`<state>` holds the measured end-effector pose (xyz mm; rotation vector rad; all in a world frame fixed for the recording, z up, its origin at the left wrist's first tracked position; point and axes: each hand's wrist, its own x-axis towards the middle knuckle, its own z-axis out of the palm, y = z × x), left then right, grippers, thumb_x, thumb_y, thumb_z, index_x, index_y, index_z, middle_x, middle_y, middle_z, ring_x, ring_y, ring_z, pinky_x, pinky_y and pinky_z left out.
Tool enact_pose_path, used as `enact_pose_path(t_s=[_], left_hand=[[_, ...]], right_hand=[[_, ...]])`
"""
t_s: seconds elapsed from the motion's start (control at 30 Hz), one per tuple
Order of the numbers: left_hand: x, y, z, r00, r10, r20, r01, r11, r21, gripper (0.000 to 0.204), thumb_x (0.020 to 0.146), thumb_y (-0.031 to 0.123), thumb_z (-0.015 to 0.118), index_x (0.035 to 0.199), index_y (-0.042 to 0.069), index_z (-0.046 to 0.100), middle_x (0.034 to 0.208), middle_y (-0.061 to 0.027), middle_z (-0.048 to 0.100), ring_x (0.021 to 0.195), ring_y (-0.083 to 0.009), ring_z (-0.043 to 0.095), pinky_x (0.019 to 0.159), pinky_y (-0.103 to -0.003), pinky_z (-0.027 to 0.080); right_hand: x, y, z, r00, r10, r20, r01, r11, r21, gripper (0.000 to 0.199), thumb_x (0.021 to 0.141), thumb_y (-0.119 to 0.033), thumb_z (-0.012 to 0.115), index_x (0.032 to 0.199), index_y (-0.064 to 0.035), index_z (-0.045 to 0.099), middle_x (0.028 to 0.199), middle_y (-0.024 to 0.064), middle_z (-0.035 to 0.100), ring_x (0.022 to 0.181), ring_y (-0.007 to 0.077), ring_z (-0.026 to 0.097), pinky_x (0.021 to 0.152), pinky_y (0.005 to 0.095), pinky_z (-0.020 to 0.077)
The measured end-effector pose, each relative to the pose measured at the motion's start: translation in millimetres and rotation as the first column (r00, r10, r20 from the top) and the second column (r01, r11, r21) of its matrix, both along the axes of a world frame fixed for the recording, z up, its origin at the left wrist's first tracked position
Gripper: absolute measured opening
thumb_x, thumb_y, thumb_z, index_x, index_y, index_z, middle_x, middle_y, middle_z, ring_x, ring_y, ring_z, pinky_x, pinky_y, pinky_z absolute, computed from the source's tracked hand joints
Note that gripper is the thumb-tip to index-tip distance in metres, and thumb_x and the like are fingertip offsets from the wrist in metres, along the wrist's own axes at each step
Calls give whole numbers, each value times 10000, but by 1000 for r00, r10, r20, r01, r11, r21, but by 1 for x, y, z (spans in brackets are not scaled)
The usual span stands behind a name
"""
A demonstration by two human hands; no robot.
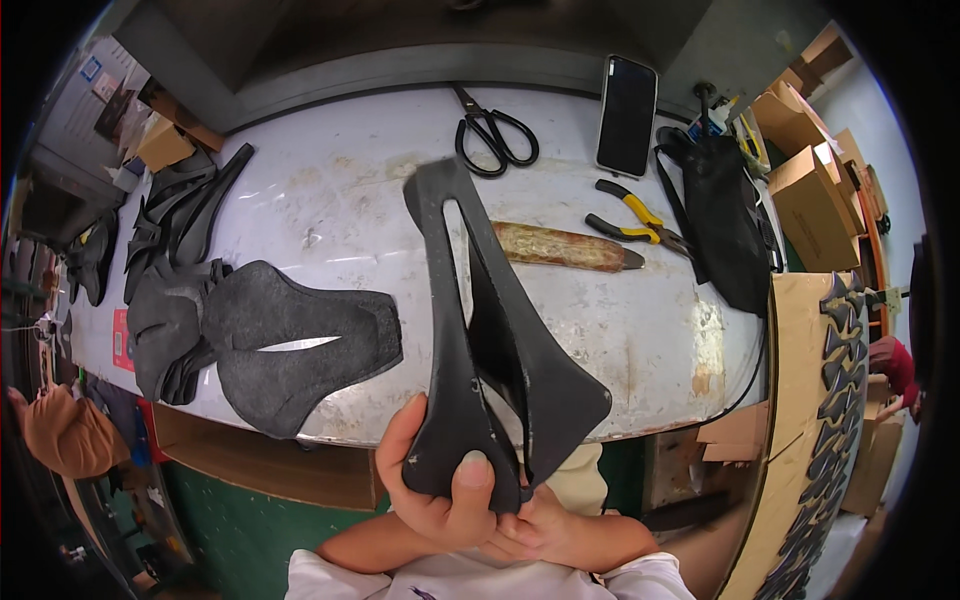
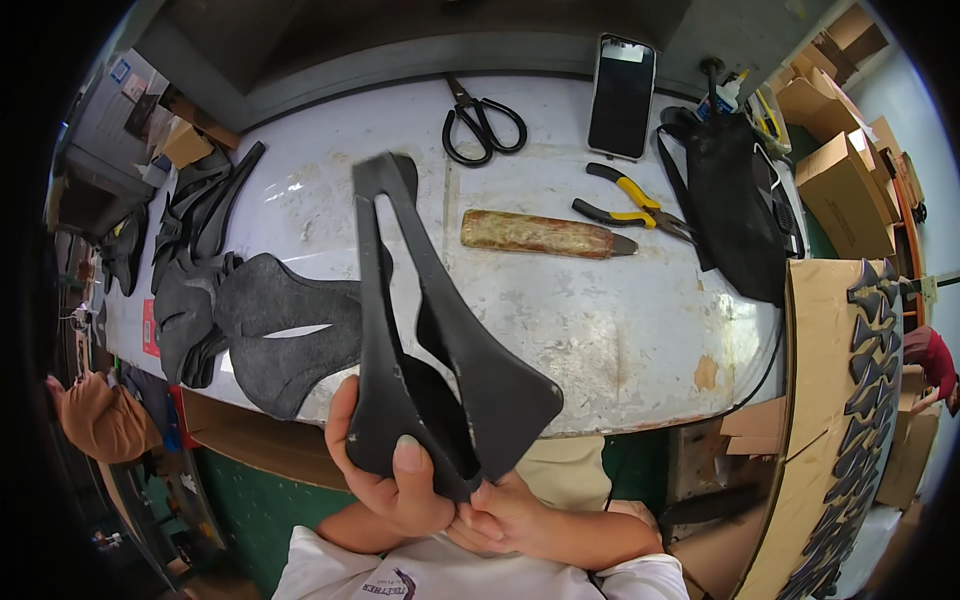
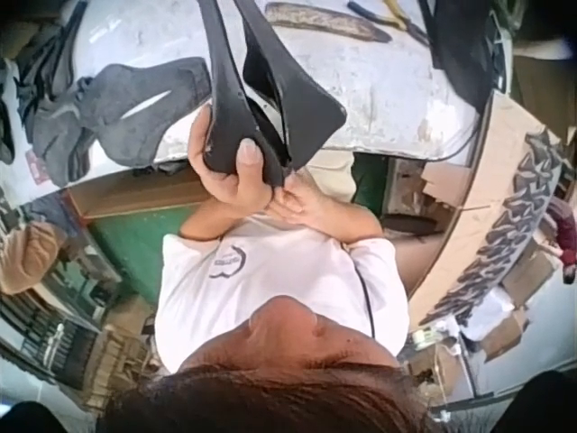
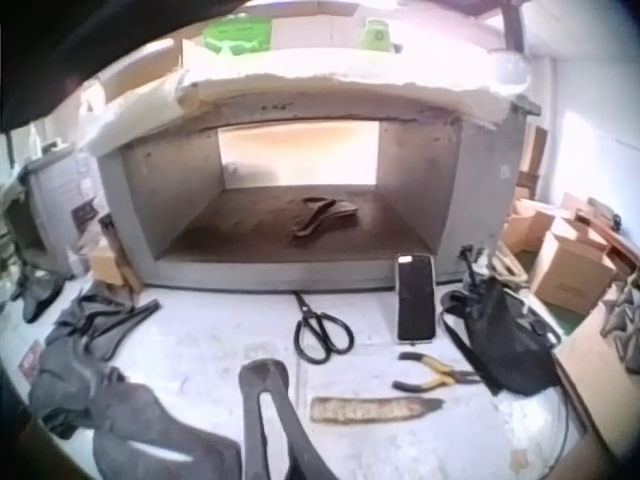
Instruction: Assembling bicycle saddle covers onto the saddle bases by stretching the material and tucking the edges.
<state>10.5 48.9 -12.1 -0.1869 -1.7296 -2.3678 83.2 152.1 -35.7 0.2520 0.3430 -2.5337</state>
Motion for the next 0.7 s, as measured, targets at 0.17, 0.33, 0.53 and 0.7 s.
enact_pose_path(t_s=[0.17, 0.33, 0.53, 0.7], left_hand=[[-13, -5, -3, 1000, -26, -17, 24, 991, -135, 639, 918, 144, 546, 1439, -53, 232, 1307, -230, 496, 1118, -237, 555, 973, -332, 447], [-21, -6, 4, 991, -111, 76, 117, 990, -75, 565, 959, 40, 517, 1439, -38, 229, 1280, -194, 518, 1111, -166, 555, 941, -302, 461], [-22, -7, 12, 987, -114, 117, 126, 987, -102, 551, 959, 46, 524, 1429, -50, 252, 1290, -204, 509, 1102, -175, 564, 920, -297, 479], [-24, -10, 4, 989, -141, 34, 145, 963, -226, 551, 946, 19, 541, 1418, -71, 270, 1266, -209, 529, 1120, -193, 566, 928, -290, 474]], right_hand=[[-2, 12, -15, 996, -60, 62, 33, 928, 371, 393, 924, -417, 652, 931, -26, 614, 507, 17, 496, 397, 113, 467, 395, 246, 346], [2, 18, -23, 415, -186, -891, 905, 182, 384, 719, 911, -600, 551, 1180, 65, 500, 1111, 270, 603, 505, 173, 569, 425, 250, 398], [-19, 16, -1, 419, 264, -869, 725, 479, 495, 1047, 846, -542, 681, 1512, 57, 139, 1486, 437, 123, 750, 275, 669, 604, 320, 529], [-25, 25, 13, 413, 625, -662, 855, -15, 519, 968, 818, -536, 710, 1459, 70, 310, 1400, 434, 336, 673, 234, 628, 578, 327, 536]])
